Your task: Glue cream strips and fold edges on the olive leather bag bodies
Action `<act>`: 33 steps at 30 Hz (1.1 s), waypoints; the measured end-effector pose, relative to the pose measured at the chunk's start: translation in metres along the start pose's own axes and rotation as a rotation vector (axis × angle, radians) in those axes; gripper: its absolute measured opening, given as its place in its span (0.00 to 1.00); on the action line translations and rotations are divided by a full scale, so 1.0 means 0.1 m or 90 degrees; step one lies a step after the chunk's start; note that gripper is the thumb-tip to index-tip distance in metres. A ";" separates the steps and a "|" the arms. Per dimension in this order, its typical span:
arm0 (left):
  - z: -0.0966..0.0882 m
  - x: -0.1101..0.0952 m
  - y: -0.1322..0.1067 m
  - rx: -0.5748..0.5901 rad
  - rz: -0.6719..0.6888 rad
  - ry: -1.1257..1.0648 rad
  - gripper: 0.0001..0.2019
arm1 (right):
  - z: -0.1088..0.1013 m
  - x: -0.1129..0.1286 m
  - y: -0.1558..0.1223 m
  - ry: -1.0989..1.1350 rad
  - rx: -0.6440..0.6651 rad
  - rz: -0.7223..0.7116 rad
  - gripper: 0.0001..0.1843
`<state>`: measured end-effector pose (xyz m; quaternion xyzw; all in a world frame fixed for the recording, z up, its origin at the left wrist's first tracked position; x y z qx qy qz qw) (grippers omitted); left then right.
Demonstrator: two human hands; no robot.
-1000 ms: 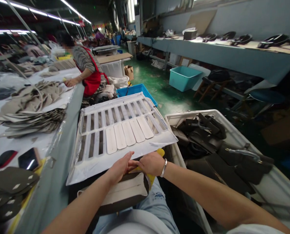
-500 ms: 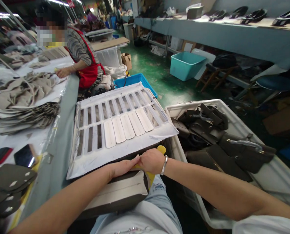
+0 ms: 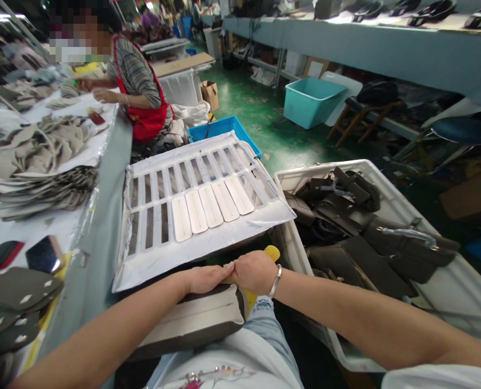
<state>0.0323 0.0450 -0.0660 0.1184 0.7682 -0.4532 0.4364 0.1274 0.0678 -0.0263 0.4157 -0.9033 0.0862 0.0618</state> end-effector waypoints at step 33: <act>-0.14 0.01 -0.22 0.002 0.065 -0.027 0.26 | 0.20 -0.40 -0.78 0.335 0.102 0.269 0.31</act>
Point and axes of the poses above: each hand's wrist, its own y-axis towards the middle knuckle, its own z-axis out of the palm, x = y × z, the point moved 6 cm from there along y, towards the middle knuckle, and after that the axes turned 6 degrees about -y, right-handed, at the moved point
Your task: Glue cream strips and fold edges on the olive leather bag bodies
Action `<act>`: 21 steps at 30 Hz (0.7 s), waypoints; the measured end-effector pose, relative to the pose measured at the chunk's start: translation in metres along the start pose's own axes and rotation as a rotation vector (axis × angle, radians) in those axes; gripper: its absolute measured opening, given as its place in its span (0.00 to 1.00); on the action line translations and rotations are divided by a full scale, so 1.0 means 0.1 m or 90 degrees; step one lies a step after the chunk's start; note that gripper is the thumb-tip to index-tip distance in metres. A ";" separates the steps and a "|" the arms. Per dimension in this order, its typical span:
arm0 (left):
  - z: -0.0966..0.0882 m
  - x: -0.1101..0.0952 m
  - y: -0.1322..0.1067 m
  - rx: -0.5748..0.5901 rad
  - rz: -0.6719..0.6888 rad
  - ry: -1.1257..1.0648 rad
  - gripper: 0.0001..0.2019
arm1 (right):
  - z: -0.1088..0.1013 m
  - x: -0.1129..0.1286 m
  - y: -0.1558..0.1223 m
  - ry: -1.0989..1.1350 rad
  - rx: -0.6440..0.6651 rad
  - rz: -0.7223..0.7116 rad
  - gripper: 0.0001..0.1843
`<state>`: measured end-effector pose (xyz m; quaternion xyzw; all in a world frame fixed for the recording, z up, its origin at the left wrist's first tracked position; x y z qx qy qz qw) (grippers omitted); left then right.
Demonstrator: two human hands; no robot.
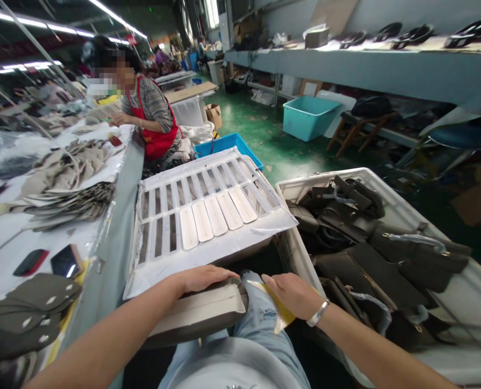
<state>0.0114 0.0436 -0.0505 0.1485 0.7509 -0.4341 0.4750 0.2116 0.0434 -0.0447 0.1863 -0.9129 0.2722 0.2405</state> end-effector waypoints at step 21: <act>0.42 -0.21 -0.59 -0.308 0.010 0.404 0.46 | 0.57 0.27 -0.70 0.627 0.349 -0.050 0.25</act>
Point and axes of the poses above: each hand's wrist, its own y-axis towards the middle knuckle, its own z-axis out of the palm, x = y × z, the point moved 6 cm from there along y, towards the middle knuckle, and after that the axes turned 6 degrees about -y, right-handed, at the moved point
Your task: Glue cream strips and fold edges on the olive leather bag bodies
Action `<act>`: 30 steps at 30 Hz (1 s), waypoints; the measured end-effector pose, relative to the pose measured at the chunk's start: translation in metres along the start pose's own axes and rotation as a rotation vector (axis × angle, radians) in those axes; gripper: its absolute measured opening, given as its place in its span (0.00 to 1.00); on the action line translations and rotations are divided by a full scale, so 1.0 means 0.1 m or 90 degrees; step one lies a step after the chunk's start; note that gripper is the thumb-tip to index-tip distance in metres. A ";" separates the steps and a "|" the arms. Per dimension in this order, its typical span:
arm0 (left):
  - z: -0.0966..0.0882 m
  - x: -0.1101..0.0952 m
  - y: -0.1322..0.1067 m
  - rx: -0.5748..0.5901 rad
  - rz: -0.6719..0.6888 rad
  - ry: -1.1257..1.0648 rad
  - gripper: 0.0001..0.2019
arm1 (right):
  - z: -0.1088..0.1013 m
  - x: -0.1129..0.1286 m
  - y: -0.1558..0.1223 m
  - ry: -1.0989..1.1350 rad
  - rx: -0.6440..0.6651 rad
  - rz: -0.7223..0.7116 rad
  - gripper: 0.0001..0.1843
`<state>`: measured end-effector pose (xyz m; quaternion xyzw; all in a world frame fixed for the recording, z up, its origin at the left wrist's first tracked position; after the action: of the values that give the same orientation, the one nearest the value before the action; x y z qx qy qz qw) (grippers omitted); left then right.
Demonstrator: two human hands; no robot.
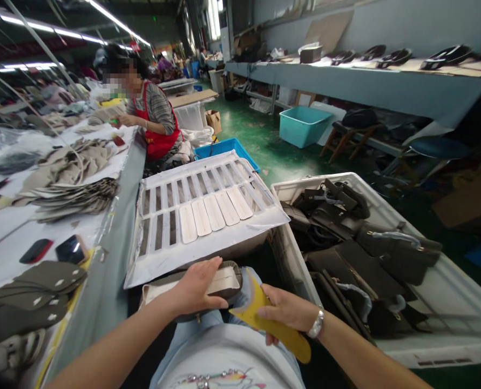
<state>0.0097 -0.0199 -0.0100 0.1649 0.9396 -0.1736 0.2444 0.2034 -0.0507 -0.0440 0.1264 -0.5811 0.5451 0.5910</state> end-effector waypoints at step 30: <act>0.18 -0.13 0.09 -0.036 0.034 0.144 0.49 | -0.02 0.06 0.38 -0.062 -0.090 0.113 0.18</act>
<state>0.0308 -0.0218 -0.0202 0.2014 0.9610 -0.1210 0.1459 0.1729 -0.0318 -0.0584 0.0584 -0.6550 0.5460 0.5192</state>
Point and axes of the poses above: each hand's wrist, its own y-axis towards the middle knuckle, its own z-axis out of the palm, x = y × z, the point moved 6 cm from there along y, towards the middle knuckle, and after that the axes turned 6 degrees about -y, right-handed, at the moved point
